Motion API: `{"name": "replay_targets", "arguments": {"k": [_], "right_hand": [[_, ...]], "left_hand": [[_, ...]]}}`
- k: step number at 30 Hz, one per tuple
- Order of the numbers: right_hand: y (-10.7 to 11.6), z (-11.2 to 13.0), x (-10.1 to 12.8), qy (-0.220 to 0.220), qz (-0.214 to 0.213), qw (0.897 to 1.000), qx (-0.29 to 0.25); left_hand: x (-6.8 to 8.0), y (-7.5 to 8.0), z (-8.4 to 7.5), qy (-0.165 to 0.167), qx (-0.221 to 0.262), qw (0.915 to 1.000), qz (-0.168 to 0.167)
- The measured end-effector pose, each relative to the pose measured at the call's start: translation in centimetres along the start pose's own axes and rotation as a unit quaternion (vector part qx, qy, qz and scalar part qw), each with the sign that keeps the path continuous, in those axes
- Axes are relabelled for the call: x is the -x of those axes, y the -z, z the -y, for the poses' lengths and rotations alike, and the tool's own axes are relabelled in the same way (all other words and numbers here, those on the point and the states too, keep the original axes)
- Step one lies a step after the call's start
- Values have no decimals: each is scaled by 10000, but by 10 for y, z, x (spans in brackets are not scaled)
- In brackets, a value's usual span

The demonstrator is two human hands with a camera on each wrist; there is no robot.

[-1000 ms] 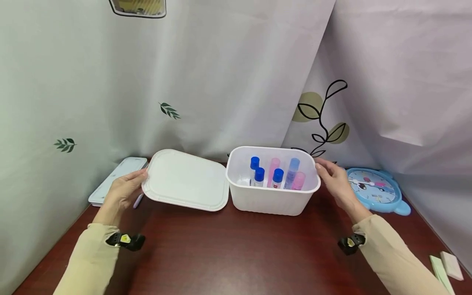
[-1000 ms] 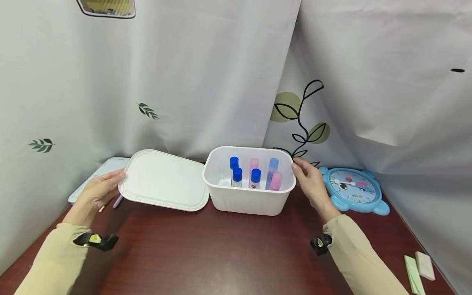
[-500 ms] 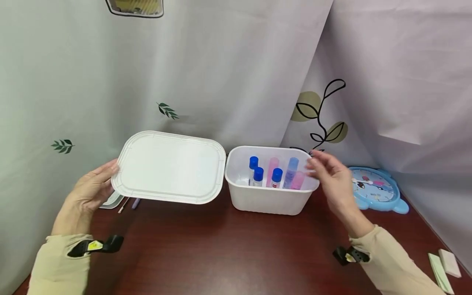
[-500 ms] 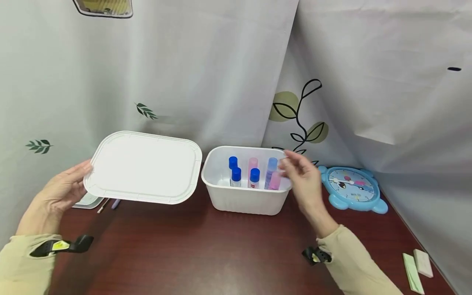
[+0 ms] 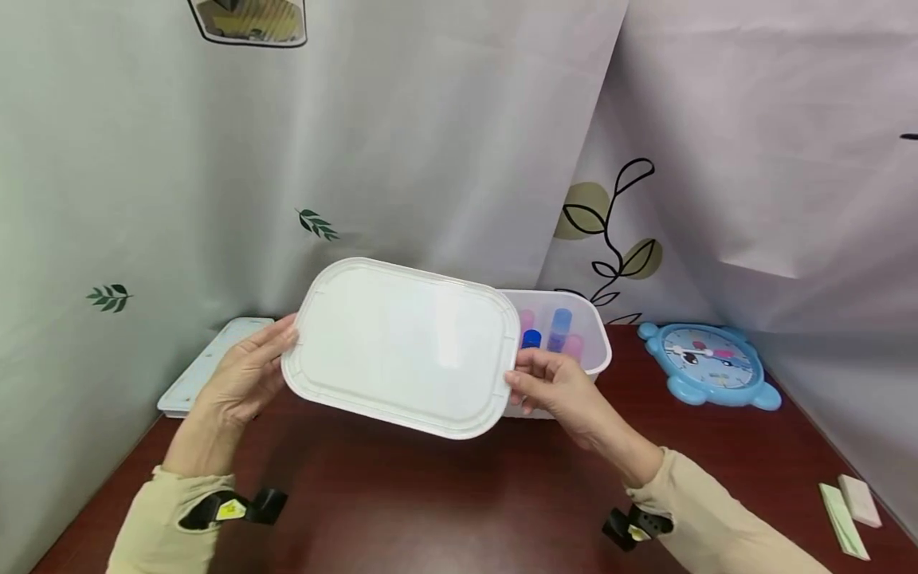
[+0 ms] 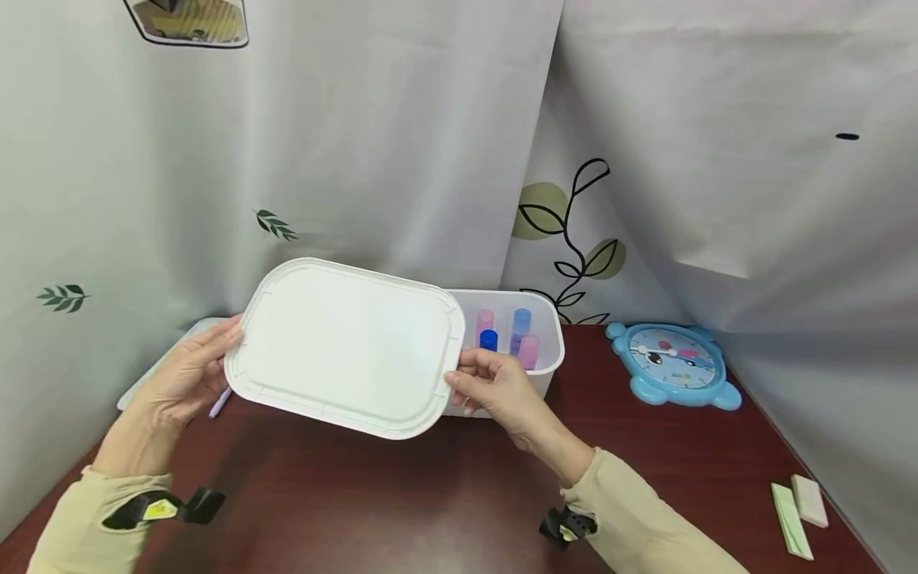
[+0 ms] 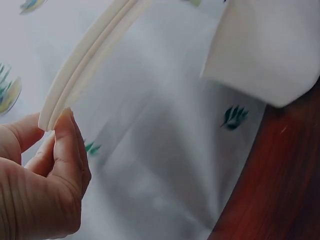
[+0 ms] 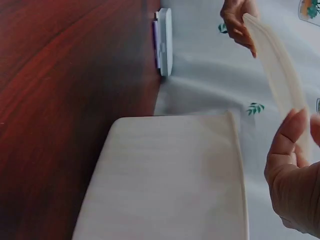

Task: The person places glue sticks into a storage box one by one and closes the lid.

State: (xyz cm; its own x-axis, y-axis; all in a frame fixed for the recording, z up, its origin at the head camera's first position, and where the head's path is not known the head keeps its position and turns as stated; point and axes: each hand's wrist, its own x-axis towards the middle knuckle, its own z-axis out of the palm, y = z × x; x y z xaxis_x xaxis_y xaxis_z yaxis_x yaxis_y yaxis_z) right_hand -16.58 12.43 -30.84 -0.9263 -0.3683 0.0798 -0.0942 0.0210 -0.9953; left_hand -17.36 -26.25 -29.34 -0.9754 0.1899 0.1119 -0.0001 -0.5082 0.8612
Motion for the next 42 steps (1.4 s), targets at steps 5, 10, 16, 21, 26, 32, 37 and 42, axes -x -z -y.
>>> {"name": "replay_targets", "arguments": {"k": [5,10,16,21,26,32,37,42], "right_hand": [[12,2,7,11,-380,9993,-53],[24,16,15,585,-939,9936,225],[37,35,23,2394,-1538,9560,719],[49,45,26,3318,-1747,9222,943],[61,41,25,3057,-1783,9312,877],[79,34,22,1846,-1599,9625,1178],[89,30,15,734,-1458,9792,1208],[97,25,3,193,-1685,9669,1905]], "left_hand": [[-6,-16,11,60,-604,9980,-170],[-13,-31,15,-211,-1269,9917,-30],[-19,-57,14,-1004,-1395,9851,-40],[-25,-74,17,-1514,-2162,9627,-592],[-32,-80,24,-1180,-2409,9626,-379],[-42,-80,31,-491,-1901,9805,-72],[-52,-86,40,-218,-2053,9784,-96],[-68,-91,52,-20,-2366,9715,-159]]}}
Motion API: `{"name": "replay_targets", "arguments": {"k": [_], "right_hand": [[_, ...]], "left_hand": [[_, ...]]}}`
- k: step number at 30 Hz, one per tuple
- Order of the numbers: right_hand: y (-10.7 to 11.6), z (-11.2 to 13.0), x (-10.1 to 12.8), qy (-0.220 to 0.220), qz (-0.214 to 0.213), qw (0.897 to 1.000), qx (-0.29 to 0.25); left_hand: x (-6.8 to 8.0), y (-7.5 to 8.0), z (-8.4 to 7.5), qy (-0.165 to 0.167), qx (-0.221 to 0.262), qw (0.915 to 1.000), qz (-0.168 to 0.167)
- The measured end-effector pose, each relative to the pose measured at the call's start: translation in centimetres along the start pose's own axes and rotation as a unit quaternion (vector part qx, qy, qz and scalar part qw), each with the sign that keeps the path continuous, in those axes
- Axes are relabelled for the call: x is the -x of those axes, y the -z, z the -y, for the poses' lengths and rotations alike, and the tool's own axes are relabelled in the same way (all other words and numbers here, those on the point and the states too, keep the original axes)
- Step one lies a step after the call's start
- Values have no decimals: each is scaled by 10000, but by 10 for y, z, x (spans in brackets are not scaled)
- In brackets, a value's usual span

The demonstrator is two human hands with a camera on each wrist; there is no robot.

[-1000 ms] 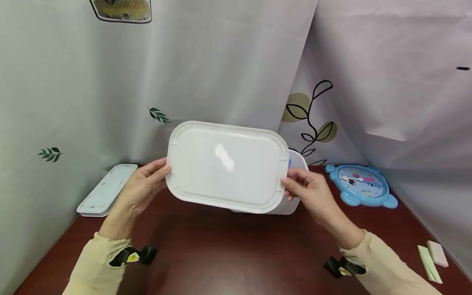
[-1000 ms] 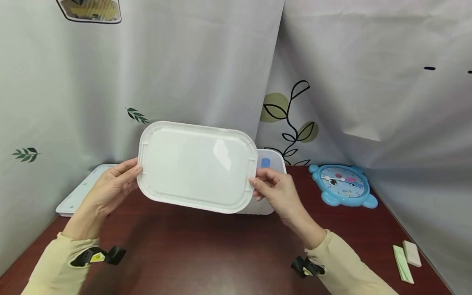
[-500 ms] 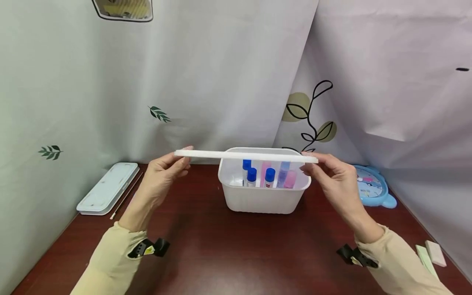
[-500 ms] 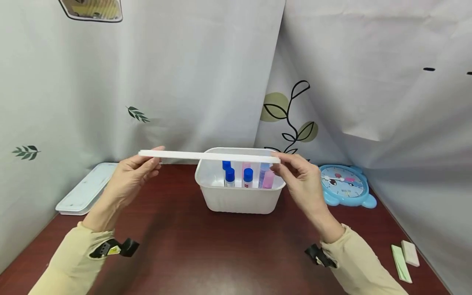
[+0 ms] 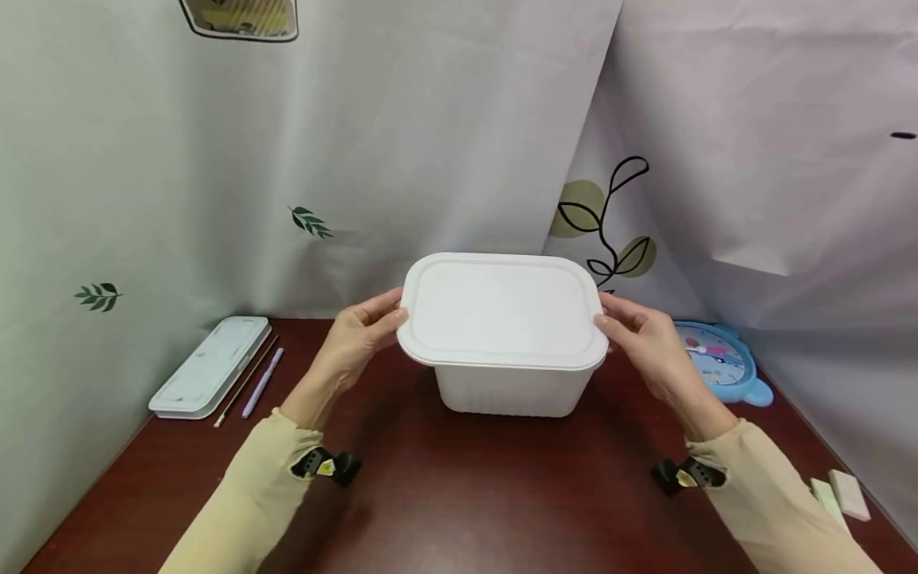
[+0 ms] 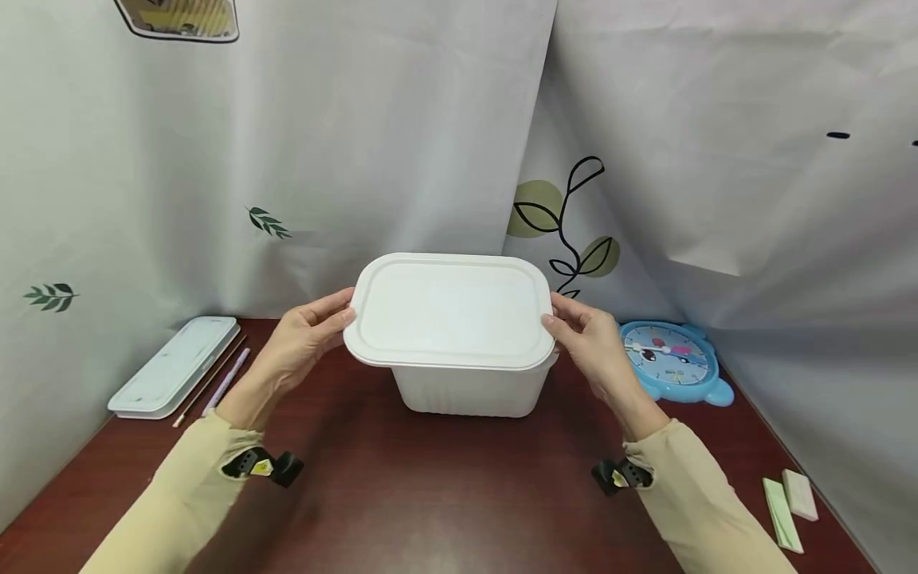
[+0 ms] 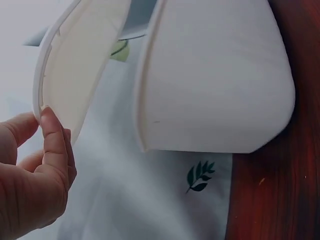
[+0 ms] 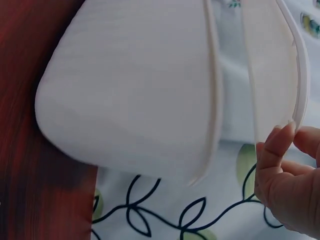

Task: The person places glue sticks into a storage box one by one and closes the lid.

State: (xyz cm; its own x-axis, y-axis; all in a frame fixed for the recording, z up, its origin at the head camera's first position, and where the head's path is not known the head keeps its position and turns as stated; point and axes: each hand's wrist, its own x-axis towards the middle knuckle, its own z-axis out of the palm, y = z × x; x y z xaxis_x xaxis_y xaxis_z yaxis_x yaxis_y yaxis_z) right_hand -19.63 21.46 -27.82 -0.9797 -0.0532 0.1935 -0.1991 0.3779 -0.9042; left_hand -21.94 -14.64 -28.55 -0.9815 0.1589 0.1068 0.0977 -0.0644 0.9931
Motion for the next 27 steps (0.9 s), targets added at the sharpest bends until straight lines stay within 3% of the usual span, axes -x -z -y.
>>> {"name": "replay_targets", "arguments": {"k": [7,15,20,27], "right_hand": [[0,-18,-16,-157,-67,9989,426],[-1,-32,-22,-236,17,9970,741],[-1,-35,-24,-379,78,9962,782],[1,-39,-26,-614,150,9950,774]], "left_hand": [[-18,-10,11,230,-378,9990,-71],[-26,-16,20,482,-1169,9919,-101],[-29,-16,23,721,-1218,9899,-51],[-31,-19,30,812,-1200,9894,41]]}}
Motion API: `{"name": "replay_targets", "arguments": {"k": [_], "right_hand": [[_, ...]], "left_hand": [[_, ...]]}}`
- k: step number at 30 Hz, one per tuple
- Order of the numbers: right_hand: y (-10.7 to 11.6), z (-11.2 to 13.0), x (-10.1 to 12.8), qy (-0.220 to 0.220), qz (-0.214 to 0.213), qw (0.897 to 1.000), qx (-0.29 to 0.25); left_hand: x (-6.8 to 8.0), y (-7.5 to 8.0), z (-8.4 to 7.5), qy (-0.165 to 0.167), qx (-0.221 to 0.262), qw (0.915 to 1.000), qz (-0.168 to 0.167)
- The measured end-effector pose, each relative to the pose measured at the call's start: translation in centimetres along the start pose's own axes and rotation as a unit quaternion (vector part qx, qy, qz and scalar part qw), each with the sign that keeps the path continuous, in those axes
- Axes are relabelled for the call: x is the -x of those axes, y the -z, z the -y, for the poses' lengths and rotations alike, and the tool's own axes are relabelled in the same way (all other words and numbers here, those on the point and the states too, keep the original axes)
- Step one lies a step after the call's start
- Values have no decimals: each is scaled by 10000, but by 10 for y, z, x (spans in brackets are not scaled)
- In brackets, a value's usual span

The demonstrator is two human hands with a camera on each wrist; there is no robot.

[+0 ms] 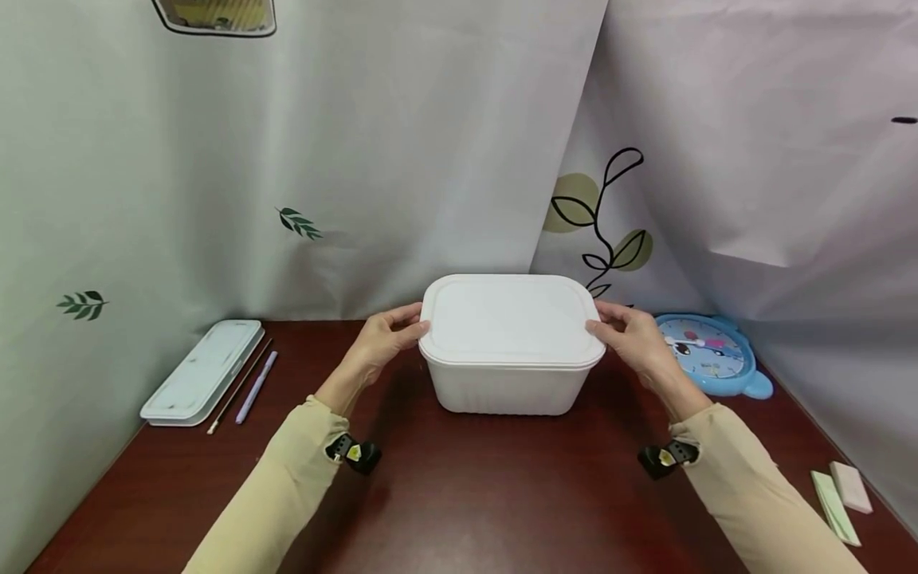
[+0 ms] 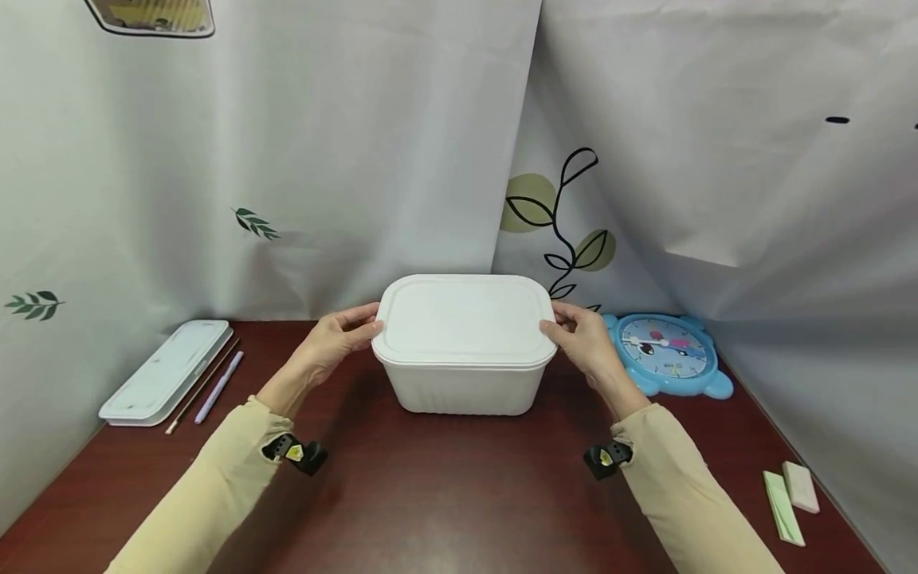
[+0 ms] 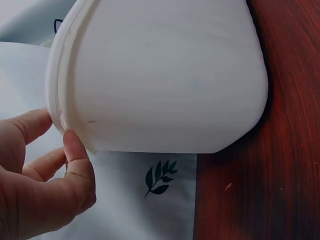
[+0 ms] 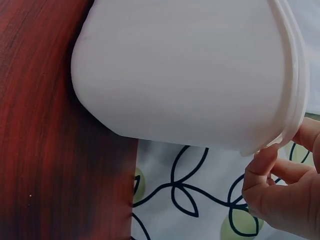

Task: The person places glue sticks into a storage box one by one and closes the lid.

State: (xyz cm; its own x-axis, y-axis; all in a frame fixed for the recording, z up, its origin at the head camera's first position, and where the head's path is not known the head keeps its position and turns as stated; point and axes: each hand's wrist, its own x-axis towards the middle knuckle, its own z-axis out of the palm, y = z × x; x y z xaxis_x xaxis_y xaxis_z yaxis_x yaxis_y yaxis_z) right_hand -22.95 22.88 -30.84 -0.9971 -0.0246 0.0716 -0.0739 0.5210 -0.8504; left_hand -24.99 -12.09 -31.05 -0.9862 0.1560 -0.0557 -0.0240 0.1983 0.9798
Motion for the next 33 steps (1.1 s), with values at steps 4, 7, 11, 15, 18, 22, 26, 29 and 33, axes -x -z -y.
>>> {"name": "replay_targets", "arguments": {"k": [4,7,11,15,18,22,26,29,33], "right_hand": [[-1,-2,1,-78,85,9999,-116],[-2,-3,2,-86,72,9998,-189],[-1,-3,2,-115,73,9998,-147],[-3,-5,4,-150,109,9997,-151],[-5,-7,6,-133,97,9995,-262],[-6,-9,7,-148,104,9992,-350],[-6,-9,7,-248,124,9992,-275],[-7,-9,9,-275,130,9992,-244],[-8,-8,12,-182,142,9995,-225]], "left_hand": [[0,-1,2,71,47,10000,17],[0,0,4,86,84,9999,56],[-1,0,6,81,125,9999,85],[-1,0,5,81,106,9999,86],[-2,0,7,99,142,9998,96],[-2,-1,11,97,191,9997,125],[-4,-2,15,-9,237,9996,142],[-3,-2,15,-53,222,9997,119],[0,0,14,-44,82,9999,116]]}}
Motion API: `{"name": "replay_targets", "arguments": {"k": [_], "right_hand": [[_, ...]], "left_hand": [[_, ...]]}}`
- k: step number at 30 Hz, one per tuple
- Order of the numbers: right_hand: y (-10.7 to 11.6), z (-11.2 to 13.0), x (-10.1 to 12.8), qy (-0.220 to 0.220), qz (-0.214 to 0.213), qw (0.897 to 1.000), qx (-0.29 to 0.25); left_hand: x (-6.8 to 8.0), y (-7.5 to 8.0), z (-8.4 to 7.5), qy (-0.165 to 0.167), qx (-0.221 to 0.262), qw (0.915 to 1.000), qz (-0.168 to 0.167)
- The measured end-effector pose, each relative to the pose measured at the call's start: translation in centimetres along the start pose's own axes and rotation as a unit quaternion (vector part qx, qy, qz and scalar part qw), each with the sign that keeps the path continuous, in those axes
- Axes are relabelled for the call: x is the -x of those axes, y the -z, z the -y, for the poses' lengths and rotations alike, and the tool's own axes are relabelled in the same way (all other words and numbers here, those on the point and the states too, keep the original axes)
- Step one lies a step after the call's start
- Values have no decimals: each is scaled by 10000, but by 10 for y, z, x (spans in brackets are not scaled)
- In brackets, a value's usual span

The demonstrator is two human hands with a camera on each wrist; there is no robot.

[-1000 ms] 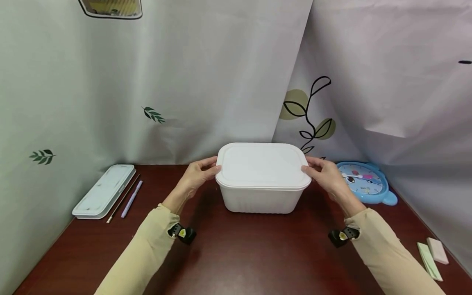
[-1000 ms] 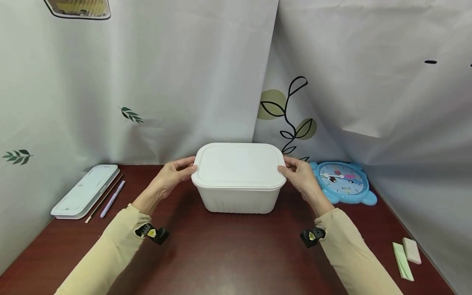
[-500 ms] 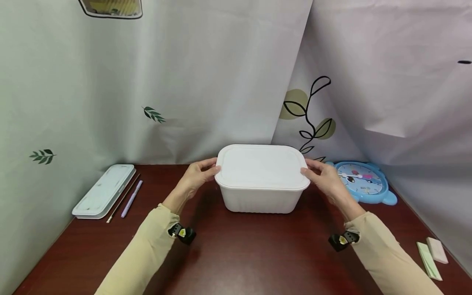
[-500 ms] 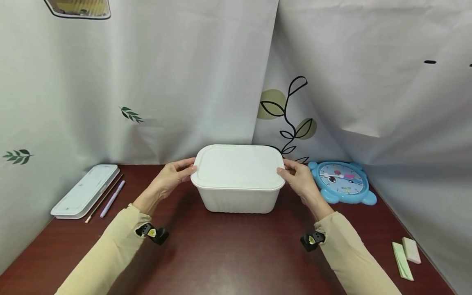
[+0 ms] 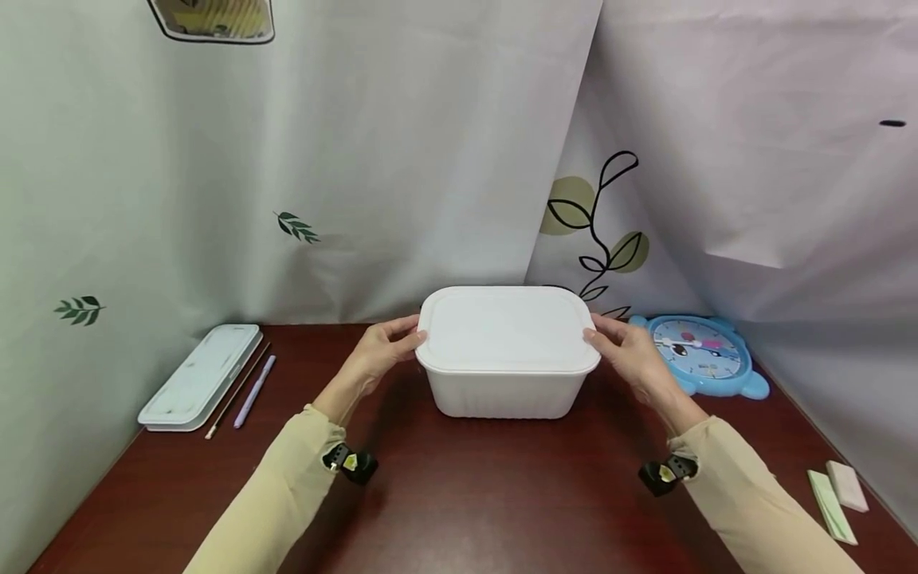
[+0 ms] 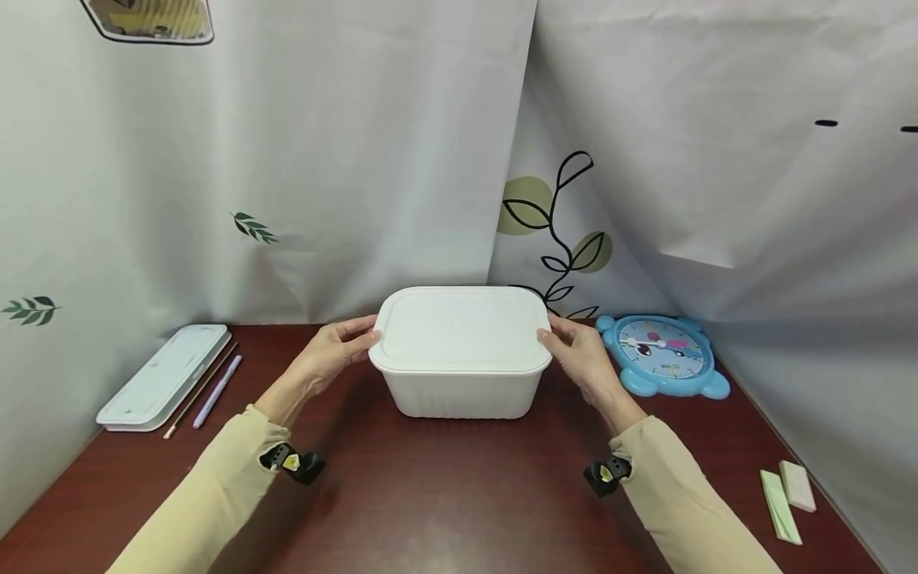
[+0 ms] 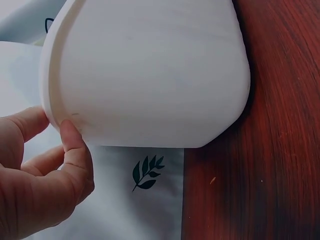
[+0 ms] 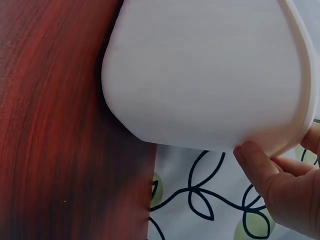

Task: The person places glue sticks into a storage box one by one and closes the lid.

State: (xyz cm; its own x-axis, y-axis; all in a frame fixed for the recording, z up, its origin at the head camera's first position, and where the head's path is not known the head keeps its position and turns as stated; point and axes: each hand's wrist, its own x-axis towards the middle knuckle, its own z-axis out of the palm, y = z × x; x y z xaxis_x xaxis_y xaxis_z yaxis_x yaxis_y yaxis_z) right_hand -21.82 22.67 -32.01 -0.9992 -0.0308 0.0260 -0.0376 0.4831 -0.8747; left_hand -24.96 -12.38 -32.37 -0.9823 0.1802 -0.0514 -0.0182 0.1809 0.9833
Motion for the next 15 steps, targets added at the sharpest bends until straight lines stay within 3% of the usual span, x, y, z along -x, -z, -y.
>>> {"name": "replay_targets", "arguments": {"k": [6,15], "right_hand": [[-2,0,9,144,3,9999,91],[-9,1,33,300,109,9992,240]], "left_hand": [[13,7,2,-47,-145,9998,91],[46,21,7,-171,-408,9989,155]]}}
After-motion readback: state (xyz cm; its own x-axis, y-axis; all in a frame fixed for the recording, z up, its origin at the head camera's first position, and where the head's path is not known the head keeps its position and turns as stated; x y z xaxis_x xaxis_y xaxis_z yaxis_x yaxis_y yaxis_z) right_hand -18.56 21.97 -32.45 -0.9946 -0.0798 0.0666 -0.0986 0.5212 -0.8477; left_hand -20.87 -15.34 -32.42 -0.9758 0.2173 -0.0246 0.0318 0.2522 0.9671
